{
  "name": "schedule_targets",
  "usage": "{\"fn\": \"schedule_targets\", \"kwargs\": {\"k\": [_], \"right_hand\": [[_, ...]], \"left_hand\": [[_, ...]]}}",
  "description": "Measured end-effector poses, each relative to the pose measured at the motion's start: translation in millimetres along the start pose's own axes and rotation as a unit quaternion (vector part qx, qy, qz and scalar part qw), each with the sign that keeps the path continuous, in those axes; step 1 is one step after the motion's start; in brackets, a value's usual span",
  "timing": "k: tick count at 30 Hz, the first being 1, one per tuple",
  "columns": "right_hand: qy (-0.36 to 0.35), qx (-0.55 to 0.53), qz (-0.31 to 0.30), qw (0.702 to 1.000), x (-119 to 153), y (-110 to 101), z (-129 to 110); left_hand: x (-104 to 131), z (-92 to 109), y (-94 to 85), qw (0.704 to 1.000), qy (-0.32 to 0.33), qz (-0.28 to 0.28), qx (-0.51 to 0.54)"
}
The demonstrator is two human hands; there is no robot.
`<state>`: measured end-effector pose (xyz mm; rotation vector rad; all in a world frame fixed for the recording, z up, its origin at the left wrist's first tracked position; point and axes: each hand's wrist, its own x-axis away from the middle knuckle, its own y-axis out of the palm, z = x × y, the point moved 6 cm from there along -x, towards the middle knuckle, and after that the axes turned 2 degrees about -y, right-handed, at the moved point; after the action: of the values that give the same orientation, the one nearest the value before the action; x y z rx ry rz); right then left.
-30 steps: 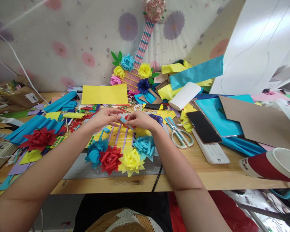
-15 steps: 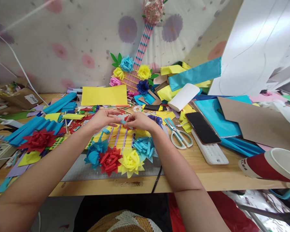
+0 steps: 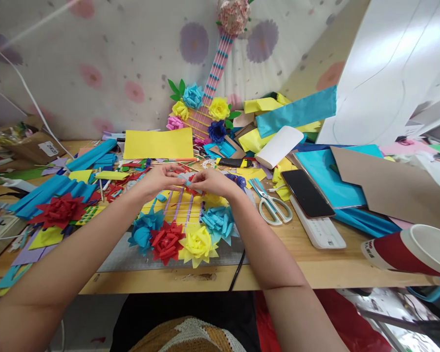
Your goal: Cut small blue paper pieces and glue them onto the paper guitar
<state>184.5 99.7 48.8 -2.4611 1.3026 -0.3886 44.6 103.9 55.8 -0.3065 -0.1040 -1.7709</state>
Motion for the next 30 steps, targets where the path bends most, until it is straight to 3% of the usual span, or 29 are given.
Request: {"fn": "schedule_targets", "kwargs": {"k": [6,11,13,16,19,21,23,26,28,30], "right_hand": [[-0.005,0.017,0.017,1.000,0.9,-6.0,2.3],[0.002,0.064,0.064,0.996,17.4,-24.6,-4.3],[0.002,0.066,0.106,0.992,32.4,-39.0,-8.4],[0.022,0.049,0.227,0.972,64.0,-70.0,-8.0],[0.063,0.037,0.323,0.944,97.1,-95.5,6.0],[0.120,0.079,0.343,0.928,113.7,-105.2,23.6],[0.195,0.183,0.323,0.908,124.5,-109.4,44.1],[0.327,0.385,0.223,0.834,133.1,-106.2,76.8],[0.366,0.447,0.158,0.801,134.8,-98.8,94.2],[0.382,0.467,0.122,0.788,135.3,-91.4,105.7]], "left_hand": [[1.0,0.2,-8.8,0.999,0.008,0.041,0.021],[6.1,-2.8,-21.9,0.995,-0.002,0.079,0.057],[6.7,-5.2,-25.1,0.994,0.000,0.089,0.066],[5.9,-9.9,-27.0,0.992,0.005,0.096,0.079],[5.0,-12.8,-26.0,0.991,0.009,0.097,0.091],[5.6,-12.6,-25.3,0.989,0.011,0.107,0.098],[7.3,-11.1,-23.8,0.988,0.012,0.117,0.102],[11.3,-9.1,-20.3,0.987,0.004,0.127,0.101],[14.3,-7.6,-18.3,0.987,0.007,0.127,0.095],[16.7,-5.9,-17.4,0.988,0.019,0.124,0.095]]}}
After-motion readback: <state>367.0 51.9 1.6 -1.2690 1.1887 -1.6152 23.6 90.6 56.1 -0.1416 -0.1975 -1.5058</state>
